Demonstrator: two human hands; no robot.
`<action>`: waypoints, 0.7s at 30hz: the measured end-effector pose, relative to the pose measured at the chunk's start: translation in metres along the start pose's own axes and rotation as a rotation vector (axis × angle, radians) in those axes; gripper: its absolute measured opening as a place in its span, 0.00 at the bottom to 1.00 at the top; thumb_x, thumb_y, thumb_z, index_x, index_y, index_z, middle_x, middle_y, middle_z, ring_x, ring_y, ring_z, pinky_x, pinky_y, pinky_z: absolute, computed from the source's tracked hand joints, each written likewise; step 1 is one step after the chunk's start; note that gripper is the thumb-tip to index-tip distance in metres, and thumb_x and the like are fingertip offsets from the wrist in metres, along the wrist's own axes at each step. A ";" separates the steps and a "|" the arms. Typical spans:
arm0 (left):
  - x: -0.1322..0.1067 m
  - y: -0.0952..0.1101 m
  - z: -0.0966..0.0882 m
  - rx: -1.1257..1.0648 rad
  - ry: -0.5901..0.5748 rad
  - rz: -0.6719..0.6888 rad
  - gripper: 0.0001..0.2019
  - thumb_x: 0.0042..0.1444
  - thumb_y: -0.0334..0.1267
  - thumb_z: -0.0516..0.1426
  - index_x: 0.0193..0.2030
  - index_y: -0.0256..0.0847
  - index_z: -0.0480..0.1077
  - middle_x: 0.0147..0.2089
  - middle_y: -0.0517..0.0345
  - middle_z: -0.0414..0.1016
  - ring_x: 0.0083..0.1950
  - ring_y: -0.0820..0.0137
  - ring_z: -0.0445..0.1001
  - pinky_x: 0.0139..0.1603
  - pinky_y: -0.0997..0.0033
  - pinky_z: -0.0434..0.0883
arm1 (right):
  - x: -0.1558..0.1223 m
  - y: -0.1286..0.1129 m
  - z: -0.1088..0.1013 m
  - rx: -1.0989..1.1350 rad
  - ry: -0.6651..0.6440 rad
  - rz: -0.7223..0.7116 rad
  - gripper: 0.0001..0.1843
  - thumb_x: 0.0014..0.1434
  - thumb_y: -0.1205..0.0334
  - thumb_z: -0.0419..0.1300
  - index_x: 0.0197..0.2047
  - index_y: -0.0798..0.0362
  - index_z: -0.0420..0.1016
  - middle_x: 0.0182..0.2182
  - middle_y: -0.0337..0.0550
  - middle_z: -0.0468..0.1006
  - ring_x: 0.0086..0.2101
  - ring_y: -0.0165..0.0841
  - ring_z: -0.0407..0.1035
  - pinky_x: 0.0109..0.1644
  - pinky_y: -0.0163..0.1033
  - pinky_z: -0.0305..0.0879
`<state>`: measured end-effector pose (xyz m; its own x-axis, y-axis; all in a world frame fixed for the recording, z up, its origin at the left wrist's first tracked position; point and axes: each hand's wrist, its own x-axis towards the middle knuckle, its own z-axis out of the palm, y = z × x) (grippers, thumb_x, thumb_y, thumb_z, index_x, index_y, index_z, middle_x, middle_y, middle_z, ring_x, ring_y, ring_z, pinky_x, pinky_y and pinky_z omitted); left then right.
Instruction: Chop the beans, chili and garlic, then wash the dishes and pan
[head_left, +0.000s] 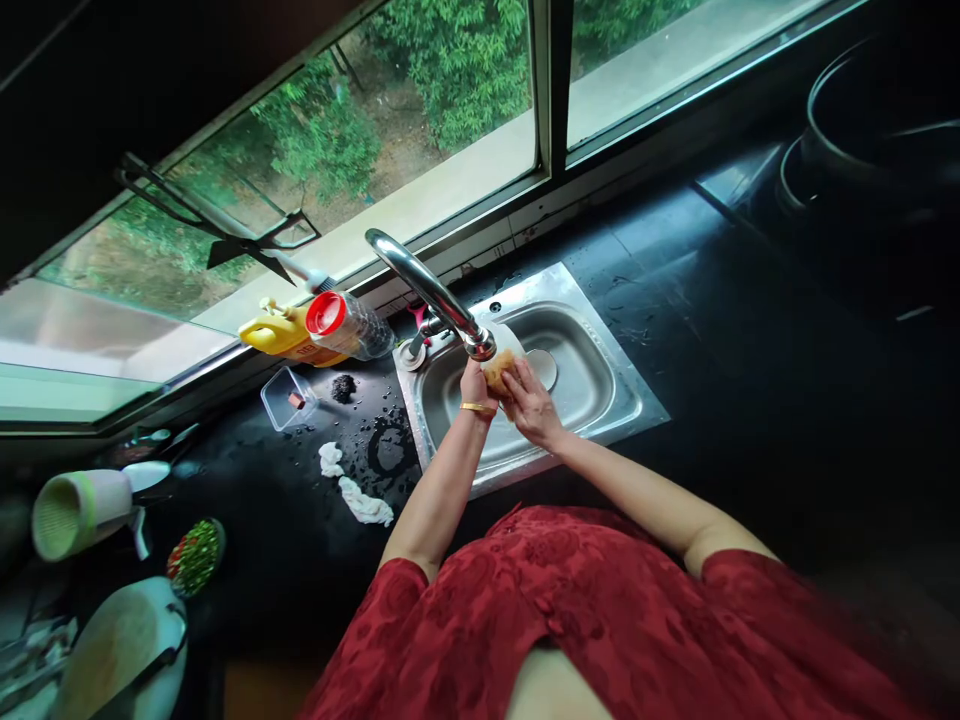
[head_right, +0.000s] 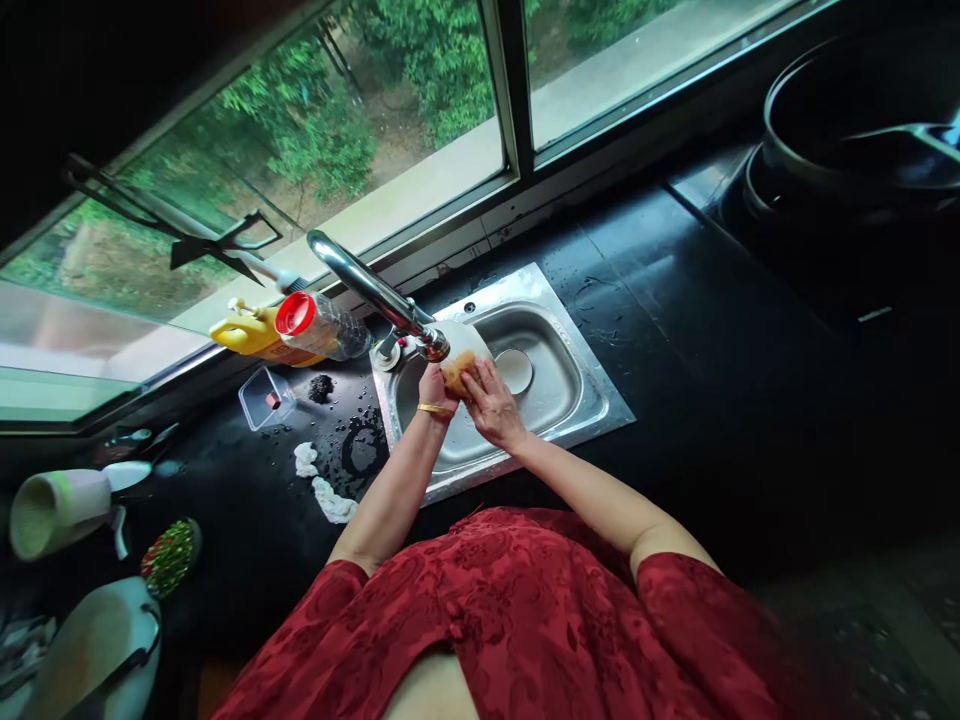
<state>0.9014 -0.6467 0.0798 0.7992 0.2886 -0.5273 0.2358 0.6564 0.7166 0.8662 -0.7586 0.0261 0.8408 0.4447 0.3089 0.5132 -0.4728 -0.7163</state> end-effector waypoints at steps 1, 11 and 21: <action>0.000 -0.002 0.003 -0.010 0.015 0.033 0.21 0.58 0.48 0.52 0.51 0.35 0.70 0.46 0.50 0.77 0.54 0.62 0.72 0.55 0.66 0.69 | 0.015 0.000 -0.004 -0.025 -0.006 0.009 0.25 0.63 0.60 0.47 0.63 0.50 0.62 0.64 0.50 0.57 0.64 0.45 0.46 0.63 0.55 0.52; -0.002 0.006 -0.007 -0.125 -0.053 0.083 0.33 0.62 0.59 0.36 0.47 0.38 0.72 0.43 0.50 0.77 0.56 0.60 0.70 0.55 0.61 0.69 | 0.069 -0.022 -0.026 -0.144 -0.189 -0.134 0.22 0.61 0.63 0.51 0.58 0.49 0.68 0.57 0.51 0.68 0.60 0.48 0.54 0.58 0.54 0.55; 0.001 -0.020 -0.007 0.085 0.103 0.121 0.13 0.56 0.38 0.57 0.47 0.39 0.70 0.44 0.55 0.78 0.52 0.66 0.74 0.54 0.69 0.69 | 0.032 0.038 -0.013 0.061 -0.084 0.069 0.25 0.62 0.66 0.48 0.61 0.50 0.66 0.64 0.48 0.58 0.64 0.41 0.50 0.65 0.51 0.50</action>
<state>0.8934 -0.6545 0.0619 0.7646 0.4345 -0.4760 0.1909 0.5528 0.8112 0.9153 -0.7721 0.0167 0.8548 0.4764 0.2061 0.4413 -0.4580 -0.7717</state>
